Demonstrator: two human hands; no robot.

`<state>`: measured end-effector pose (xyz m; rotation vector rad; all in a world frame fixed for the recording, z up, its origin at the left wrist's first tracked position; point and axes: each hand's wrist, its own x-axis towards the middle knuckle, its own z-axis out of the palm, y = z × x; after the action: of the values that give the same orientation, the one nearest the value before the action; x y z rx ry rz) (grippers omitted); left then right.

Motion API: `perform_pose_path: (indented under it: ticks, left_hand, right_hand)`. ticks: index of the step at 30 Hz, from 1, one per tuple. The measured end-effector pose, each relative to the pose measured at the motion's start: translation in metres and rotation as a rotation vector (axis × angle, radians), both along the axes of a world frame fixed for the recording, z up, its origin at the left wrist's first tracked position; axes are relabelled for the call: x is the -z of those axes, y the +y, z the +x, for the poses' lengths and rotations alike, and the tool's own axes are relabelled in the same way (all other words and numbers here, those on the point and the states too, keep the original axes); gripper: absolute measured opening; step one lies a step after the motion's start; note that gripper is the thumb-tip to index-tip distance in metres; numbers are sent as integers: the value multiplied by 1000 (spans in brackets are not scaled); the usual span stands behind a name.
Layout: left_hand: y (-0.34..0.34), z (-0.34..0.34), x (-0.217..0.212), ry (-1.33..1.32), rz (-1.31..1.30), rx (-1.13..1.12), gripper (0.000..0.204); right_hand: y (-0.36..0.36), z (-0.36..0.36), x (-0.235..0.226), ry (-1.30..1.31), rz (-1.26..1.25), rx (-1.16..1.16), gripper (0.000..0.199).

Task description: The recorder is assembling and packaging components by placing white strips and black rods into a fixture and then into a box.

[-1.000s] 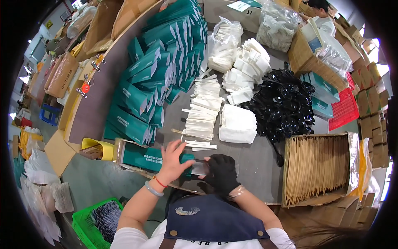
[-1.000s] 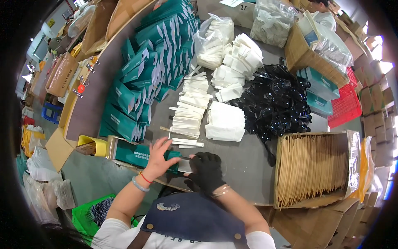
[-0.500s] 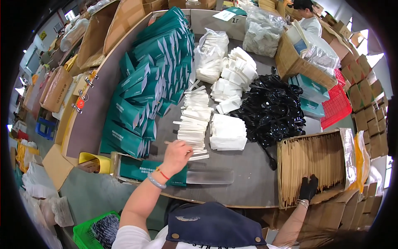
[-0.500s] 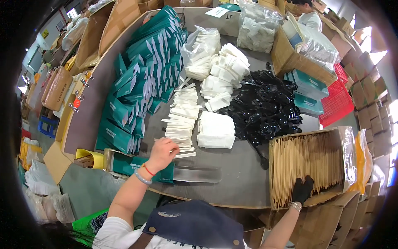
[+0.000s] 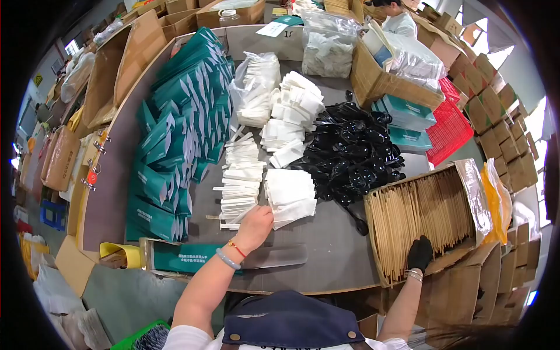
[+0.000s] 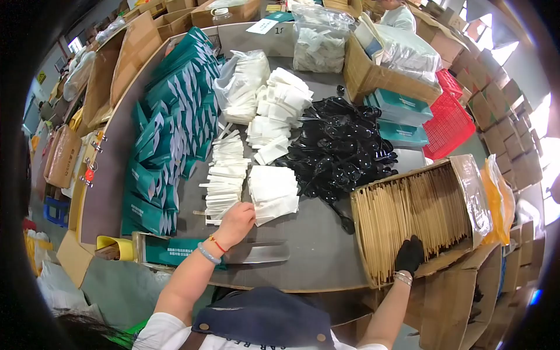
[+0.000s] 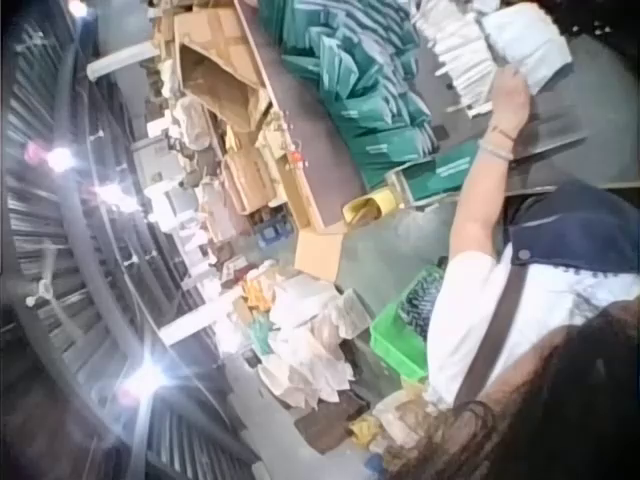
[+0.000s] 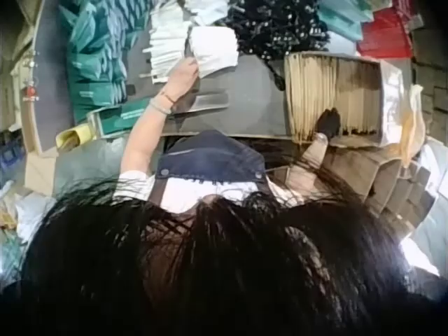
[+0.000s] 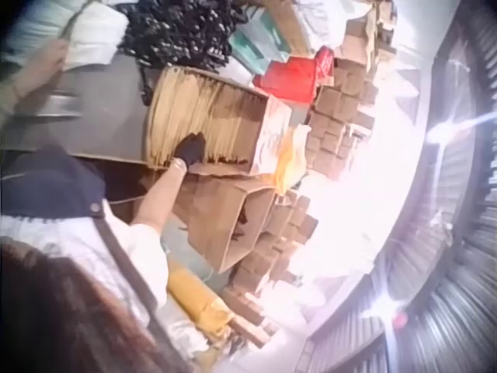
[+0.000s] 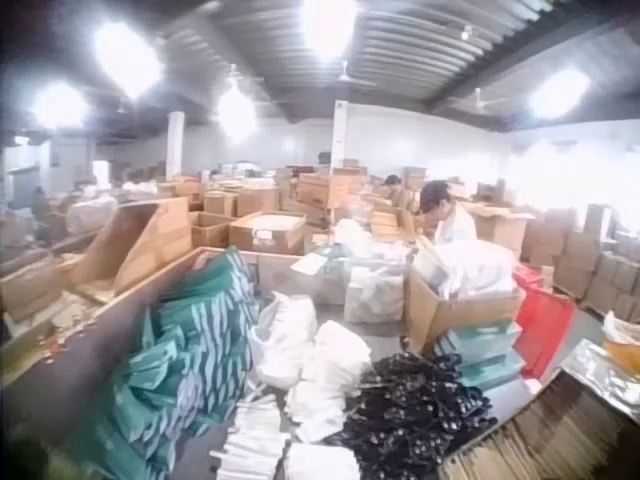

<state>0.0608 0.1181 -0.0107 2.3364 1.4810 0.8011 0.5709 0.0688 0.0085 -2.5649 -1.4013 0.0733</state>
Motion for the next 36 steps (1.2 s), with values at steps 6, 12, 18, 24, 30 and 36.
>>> perform_pose_path:
  ticks: [6, 12, 18, 24, 30, 36]
  left_hand:
    - [-8, 8, -8, -153, 46, -18, 13]
    - [-10, 26, -5, -122, -91, -210, 31]
    - [-12, 16, -5, -66, -152, -144, 38]
    - [-13, 10, -13, -4, -74, -31, 40]
    - [-14, 8, -10, 6, -130, -21, 35]
    - [-16, 8, -12, -64, -158, -21, 26]
  right_hand:
    - [13, -42, -20, 0, 607, 23, 33]
    - [67, -127, -23, 186, 626, -508, 27]
    - [116, -206, -64, 281, 460, -648, 27]
    - [168, -233, -54, 22, 164, -1015, 20]
    - [194, -252, -51, -243, -241, -1001, 19]
    - [188, -242, -62, -349, -164, -1052, 14]
